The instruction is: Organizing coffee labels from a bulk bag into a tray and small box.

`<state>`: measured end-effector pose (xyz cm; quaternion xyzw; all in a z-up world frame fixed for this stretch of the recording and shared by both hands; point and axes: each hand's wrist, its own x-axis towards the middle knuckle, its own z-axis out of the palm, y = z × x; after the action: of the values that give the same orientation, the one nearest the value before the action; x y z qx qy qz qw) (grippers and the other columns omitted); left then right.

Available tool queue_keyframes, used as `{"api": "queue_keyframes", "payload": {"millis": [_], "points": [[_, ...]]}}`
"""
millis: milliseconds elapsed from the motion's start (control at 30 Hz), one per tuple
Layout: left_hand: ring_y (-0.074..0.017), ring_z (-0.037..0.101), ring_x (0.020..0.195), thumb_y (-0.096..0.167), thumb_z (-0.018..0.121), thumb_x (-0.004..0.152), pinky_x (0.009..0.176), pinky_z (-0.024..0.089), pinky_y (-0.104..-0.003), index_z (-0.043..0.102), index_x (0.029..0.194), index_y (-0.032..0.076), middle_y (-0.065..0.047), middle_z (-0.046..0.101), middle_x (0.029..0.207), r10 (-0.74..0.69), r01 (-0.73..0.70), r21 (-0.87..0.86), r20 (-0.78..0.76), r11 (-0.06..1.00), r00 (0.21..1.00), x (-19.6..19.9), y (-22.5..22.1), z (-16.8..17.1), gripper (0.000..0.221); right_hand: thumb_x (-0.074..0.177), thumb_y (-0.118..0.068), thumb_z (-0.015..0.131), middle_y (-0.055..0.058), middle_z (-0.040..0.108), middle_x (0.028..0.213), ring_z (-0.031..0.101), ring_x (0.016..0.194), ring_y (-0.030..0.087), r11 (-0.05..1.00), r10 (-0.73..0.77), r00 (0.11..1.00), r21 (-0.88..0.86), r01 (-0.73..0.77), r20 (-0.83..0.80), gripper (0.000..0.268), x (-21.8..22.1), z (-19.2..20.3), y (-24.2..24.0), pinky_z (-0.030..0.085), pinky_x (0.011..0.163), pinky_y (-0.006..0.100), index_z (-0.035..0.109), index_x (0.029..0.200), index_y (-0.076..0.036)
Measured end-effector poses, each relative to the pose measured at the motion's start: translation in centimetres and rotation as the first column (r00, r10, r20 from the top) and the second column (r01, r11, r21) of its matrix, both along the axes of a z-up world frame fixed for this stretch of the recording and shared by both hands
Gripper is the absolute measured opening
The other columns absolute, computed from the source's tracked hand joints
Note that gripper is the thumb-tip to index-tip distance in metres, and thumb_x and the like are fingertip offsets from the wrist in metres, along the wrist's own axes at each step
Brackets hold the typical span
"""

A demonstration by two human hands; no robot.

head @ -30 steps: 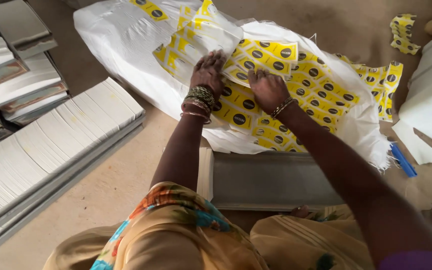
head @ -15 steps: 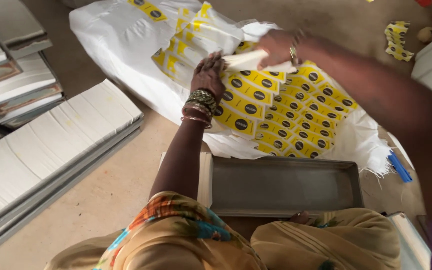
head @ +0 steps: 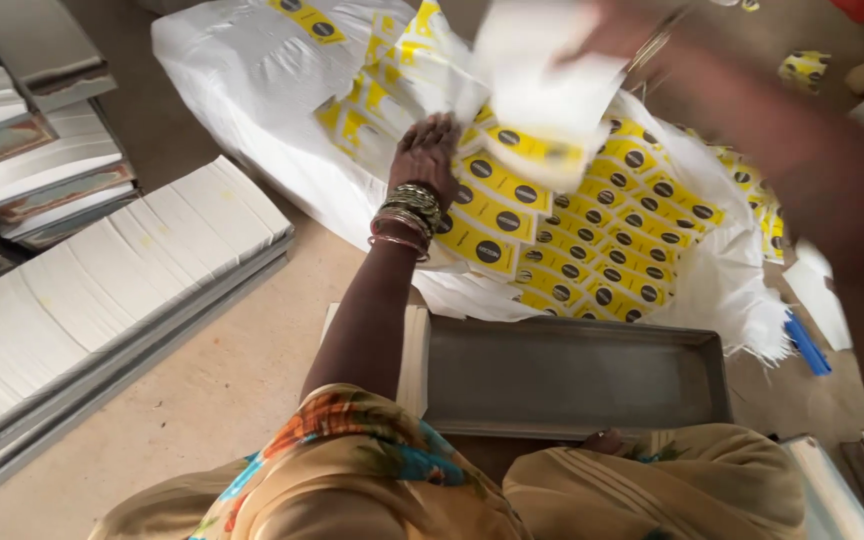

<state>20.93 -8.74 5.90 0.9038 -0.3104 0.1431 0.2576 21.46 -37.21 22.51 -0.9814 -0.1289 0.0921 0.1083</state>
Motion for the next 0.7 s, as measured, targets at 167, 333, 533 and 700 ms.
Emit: {"api": "queue_keyframes", "payload": {"millis": [167,333,533,700], "points": [[-0.0228,0.029,0.152,0.022,0.061,0.088,0.126,0.014,-0.038,0.042,0.152,0.008,-0.010,0.038,0.161,-0.011,0.012,0.032,-0.017,0.999,1.000,-1.5,0.4,1.5,0.069,0.084,-0.023,0.079,0.008,0.074,0.092,0.070,0.076,0.022,0.861,-0.280,0.957,0.422,0.284,-0.072,0.033,-6.9,0.6,-4.3,0.057,0.068,0.043,0.073,0.111,-0.005],[-0.0310,0.031,0.149,0.020,0.069,0.082,0.122,0.019,-0.045,0.047,0.151,0.009,-0.017,0.042,0.159,-0.054,0.054,0.003,0.121,0.999,0.991,-0.5,0.5,1.2,0.074,0.086,-0.021,0.078,0.005,0.071,0.098,0.068,0.080,0.020,0.441,-0.521,0.814,0.735,0.516,-0.258,0.037,-31.4,-3.8,-4.9,0.058,0.067,0.042,0.069,0.118,-0.006],[-0.0385,0.061,0.114,0.029,0.066,0.095,0.094,0.049,-0.050,0.065,0.134,0.013,-0.018,0.066,0.128,-0.077,-0.003,-0.416,-0.177,0.909,0.981,-16.5,-3.0,-4.1,0.042,0.085,-0.021,0.077,0.004,0.071,0.105,0.069,0.086,0.019,-0.173,-0.599,0.608,0.826,0.537,-0.521,0.041,-48.2,-8.2,6.2,0.059,0.071,0.040,0.068,0.122,-0.006],[-0.0262,0.072,0.094,0.036,0.063,0.101,0.084,0.055,-0.041,0.073,0.115,0.010,-0.013,0.076,0.106,-0.376,-0.116,-0.644,-0.572,0.756,0.729,-33.4,3.5,-1.3,0.032,0.082,-0.019,0.080,0.005,0.074,0.106,0.071,0.089,0.018,-0.199,-0.630,0.629,0.878,0.435,-0.455,0.042,-46.7,-12.3,12.6,0.059,0.077,0.037,0.069,0.120,-0.004]]}}
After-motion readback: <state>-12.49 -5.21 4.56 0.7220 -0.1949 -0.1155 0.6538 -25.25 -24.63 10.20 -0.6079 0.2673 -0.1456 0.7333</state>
